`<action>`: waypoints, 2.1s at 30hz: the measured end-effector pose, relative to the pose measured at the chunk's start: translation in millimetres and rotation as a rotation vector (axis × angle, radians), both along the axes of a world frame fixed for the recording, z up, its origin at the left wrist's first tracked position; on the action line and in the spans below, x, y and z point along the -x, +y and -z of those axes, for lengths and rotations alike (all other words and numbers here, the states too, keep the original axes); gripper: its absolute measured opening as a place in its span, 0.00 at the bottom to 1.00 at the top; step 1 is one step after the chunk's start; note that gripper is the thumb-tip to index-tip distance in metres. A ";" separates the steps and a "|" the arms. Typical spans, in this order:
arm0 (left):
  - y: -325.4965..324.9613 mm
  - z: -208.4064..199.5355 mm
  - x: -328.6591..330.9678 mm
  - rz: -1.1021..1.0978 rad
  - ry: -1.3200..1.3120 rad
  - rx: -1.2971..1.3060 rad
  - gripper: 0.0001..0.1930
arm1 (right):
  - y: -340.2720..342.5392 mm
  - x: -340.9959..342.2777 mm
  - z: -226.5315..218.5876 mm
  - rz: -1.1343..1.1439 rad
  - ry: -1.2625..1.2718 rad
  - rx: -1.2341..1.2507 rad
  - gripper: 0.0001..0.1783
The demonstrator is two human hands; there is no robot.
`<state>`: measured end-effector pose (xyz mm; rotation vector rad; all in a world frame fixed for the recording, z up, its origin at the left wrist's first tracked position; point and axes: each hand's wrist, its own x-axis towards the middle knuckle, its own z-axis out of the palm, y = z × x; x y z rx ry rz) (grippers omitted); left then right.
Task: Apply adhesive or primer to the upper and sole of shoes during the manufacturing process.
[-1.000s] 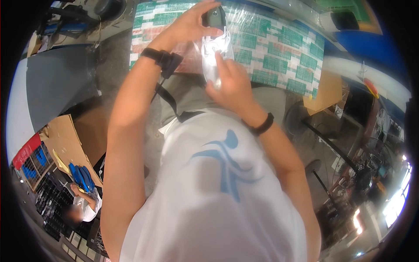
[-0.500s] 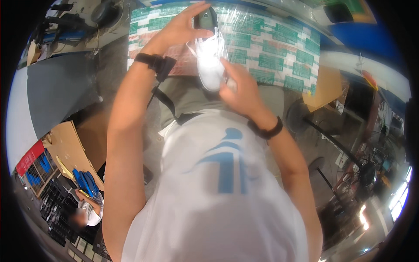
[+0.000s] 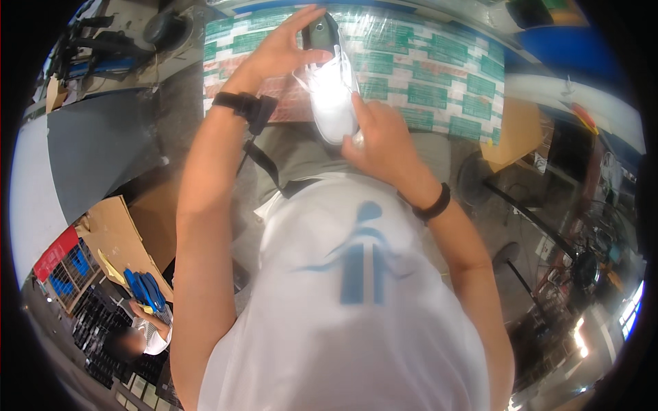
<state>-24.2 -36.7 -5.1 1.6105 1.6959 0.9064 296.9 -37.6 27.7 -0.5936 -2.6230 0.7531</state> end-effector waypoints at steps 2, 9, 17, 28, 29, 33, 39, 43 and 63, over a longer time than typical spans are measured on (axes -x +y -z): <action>1.7 -3.6 -0.7 -0.005 -0.010 0.013 0.50 | -2.4 3.2 -3.6 0.015 -0.017 0.003 0.44; -9.0 -29.6 -39.5 -0.199 -0.421 0.085 0.53 | 9.8 -2.0 15.8 -0.016 0.011 0.044 0.44; -40.6 31.8 -144.1 -0.748 -0.273 -0.082 0.63 | 61.8 -28.4 47.4 0.375 0.155 0.241 0.43; -99.0 15.5 -57.8 -0.836 -1.228 0.233 0.38 | 133.5 -21.0 127.0 0.442 0.014 -0.174 0.49; -94.8 16.4 -55.8 -0.901 -1.210 0.248 0.37 | 131.8 -19.2 126.0 0.430 0.028 -0.226 0.49; -58.5 -28.2 -48.8 -0.963 -0.858 0.163 0.38 | 131.6 -20.2 118.8 0.440 0.032 -0.289 0.49; 16.2 -89.6 111.6 -0.325 -0.201 -0.111 0.44 | 133.6 -18.4 116.9 0.441 0.037 -0.261 0.48; 98.0 -112.6 172.6 -0.339 0.262 0.006 0.51 | 134.0 -22.4 120.0 0.451 0.034 -0.250 0.49; 332.3 -43.2 -7.7 -0.305 0.090 0.026 0.52 | 140.8 -30.8 121.1 0.435 0.052 -0.221 0.50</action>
